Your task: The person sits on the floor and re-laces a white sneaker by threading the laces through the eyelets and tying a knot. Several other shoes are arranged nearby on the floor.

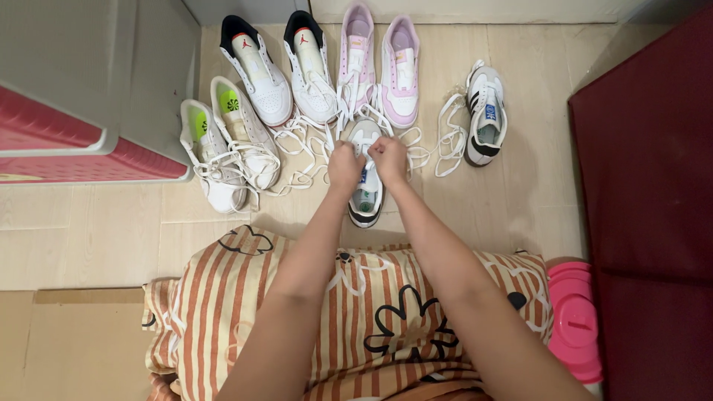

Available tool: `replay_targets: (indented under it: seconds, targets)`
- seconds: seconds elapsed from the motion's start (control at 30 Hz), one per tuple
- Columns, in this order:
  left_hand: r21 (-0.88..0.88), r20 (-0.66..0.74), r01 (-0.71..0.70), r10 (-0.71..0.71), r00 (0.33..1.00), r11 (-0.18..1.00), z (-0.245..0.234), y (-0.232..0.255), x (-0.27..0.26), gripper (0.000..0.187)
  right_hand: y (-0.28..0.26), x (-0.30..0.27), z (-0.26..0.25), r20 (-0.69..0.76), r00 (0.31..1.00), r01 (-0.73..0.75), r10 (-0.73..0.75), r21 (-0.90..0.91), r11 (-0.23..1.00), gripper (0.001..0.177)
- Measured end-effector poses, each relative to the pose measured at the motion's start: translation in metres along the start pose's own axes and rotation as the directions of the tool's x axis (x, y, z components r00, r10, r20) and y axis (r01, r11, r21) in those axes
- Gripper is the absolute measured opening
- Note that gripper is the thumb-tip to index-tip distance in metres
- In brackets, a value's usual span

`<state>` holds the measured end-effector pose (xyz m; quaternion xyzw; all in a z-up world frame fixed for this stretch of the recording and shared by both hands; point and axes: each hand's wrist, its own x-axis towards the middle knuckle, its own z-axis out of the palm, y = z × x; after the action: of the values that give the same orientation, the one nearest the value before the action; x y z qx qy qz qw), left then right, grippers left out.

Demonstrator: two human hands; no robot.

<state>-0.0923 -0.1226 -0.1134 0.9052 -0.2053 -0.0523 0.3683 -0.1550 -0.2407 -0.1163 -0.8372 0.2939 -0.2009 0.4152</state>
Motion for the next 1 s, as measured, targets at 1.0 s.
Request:
replay_targets:
  seconds: [1.0]
  targets:
    - [-0.187, 0.063, 0.06, -0.049, 0.997, 0.98, 0.016, -0.05, 0.021, 0.023, -0.029, -0.003, 0.016, -0.046, 0.991, 0.113, -0.125, -0.207, 0.972, 0.008]
